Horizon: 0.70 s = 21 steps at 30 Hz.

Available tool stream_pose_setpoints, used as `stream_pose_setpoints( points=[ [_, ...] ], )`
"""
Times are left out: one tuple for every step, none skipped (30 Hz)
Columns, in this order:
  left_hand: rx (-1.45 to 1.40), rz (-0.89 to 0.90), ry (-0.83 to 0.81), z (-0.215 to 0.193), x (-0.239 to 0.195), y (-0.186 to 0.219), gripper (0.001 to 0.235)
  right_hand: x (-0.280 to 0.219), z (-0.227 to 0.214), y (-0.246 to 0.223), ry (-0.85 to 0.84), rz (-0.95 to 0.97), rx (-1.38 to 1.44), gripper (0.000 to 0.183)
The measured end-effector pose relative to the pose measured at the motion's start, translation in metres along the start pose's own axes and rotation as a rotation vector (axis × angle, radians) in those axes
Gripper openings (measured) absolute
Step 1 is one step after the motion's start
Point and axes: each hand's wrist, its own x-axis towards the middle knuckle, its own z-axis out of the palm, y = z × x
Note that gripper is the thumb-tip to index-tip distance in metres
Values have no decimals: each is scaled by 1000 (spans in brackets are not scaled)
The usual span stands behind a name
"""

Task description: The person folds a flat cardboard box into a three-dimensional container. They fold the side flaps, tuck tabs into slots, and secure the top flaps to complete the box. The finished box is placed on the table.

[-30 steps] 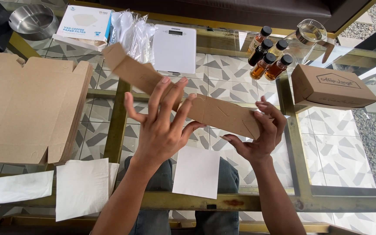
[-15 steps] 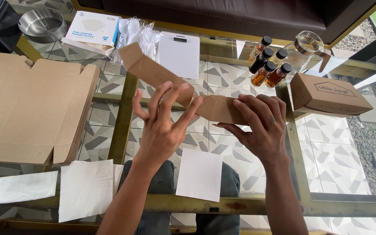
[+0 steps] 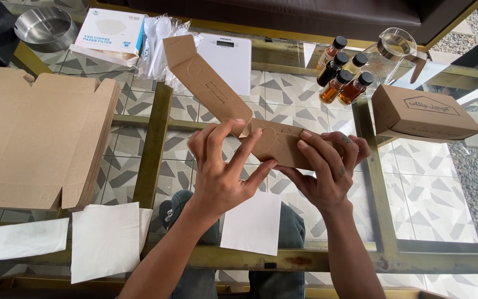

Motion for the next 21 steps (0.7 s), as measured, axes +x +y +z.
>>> stream_pose_setpoints(
  points=[
    [0, 0, -3, -2, 2, 0, 47, 2, 0, -1, -1, 3, 1, 58],
    [-80, 20, -26, -4, 4, -1, 47, 4, 0, -2, 10, -3, 52, 58],
    [-162, 42, -45, -5, 7, -1, 46, 7, 0, -2, 23, -13, 99, 59],
    [-164, 45, -43, -6, 9, 1, 46, 4, -1, -1, 25, -13, 95, 59],
    [-196, 61, -42, -8, 12, 3, 45, 2, -1, 0, 41, -21, 100, 60],
    [-228, 78, -42, -10, 15, 4, 43, 0, -1, 1, 57, -30, 104, 61],
    [-228, 83, -41, -13, 16, 6, 43, 1, -4, 0, 61, -30, 101, 61],
    [-234, 106, -32, -15, 17, 8, 44, 2, -7, 0, 87, -32, 116, 63],
    [-241, 126, -24, -18, 18, 10, 44, 3, -11, -1, 109, -33, 132, 64],
    [-242, 128, -24, -22, 23, 14, 44, 4, -15, 0, 110, -32, 130, 64],
    [-253, 135, -16, -27, 27, 18, 40, 5, -19, 0, 103, -27, 151, 67],
    [-264, 141, -7, -32, 31, 21, 36, 6, -22, 0, 96, -21, 172, 70],
    [-263, 141, -8, -34, 32, 23, 36, 9, -24, -2, 97, -21, 173, 70],
    [-287, 137, -18, -36, 32, 24, 36, 12, -26, -4, 86, -11, 194, 67],
    [-310, 133, -25, -38, 33, 26, 37, 15, -28, -5, 77, -2, 214, 64],
    [-309, 134, -25, -39, 33, 27, 37, 16, -32, -7, 79, -4, 214, 64],
    [-299, 166, -20, -40, 34, 27, 35, 17, -35, -8, 67, 5, 221, 67],
    [-290, 197, -16, -41, 35, 27, 34, 18, -38, -9, 56, 13, 227, 70],
    [-290, 196, -18, -42, 36, 28, 34, 18, -39, -10, 56, 15, 228, 70],
    [-328, 215, -23, -43, 36, 29, 26, 19, -41, -11, 63, 5, 236, 69],
    [-366, 236, -27, -43, 37, 29, 19, 19, -42, -12, 70, -6, 243, 67]
  ],
)
